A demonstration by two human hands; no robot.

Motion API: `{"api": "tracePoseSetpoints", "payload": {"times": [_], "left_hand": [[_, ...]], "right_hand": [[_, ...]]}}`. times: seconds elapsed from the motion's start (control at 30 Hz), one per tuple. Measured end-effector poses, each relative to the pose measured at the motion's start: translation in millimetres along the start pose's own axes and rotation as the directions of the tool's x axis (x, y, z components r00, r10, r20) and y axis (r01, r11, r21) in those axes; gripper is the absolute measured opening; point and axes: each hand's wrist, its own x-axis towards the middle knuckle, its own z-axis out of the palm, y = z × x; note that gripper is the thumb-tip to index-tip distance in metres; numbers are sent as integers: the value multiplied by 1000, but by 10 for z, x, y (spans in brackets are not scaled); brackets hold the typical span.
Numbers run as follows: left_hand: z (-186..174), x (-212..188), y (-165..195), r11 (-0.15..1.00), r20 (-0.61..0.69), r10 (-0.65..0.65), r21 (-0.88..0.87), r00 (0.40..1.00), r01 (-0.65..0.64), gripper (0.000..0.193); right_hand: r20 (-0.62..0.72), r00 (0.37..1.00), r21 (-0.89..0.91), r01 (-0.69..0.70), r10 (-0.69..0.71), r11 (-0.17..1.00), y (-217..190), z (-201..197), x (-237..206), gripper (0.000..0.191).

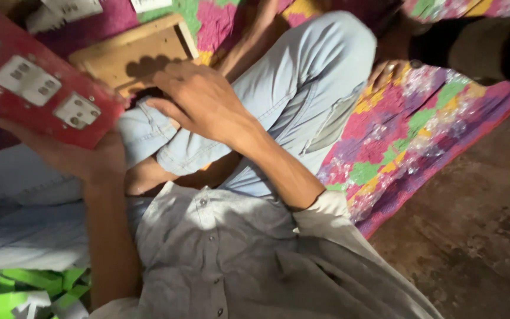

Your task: The person sits on a mat and assembles white electrical switch modules into a red plastic plate. They pick up individual modules and screws from a wooden tray, insert the modules into the plate, and secure them by hand.

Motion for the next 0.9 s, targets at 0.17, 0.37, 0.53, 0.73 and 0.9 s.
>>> {"api": "tracePoseSetpoints", "payload": {"times": [0.17, 0.37, 0.53, 0.73, 0.9], "left_hand": [[111, 186, -150, 999, 70, 7, -54, 998, -3, 73], [372, 153, -293, 918, 363, 119, 315, 924, -242, 82], [463, 108, -348, 665, 409, 209, 606, 888, -436, 85], [732, -193, -226, -137, 621, 270, 781, 736, -609, 71], [1002, -269, -140, -328, 723, 218, 687, 655, -649, 80]], "right_hand": [[-29, 1000, 1, -7, 7, 1000, 94, 150, 67, 29], [-34, 999, 159, 13, -8, 987, -62, 164, 30, 35], [-5, 996, 534, 80, -92, 842, -188, 310, 108, 64], [6, 999, 820, -24, 34, 572, 106, 478, 73, 69], [-36, 943, 855, -142, 329, 500, 266, 561, 140, 53]]}}
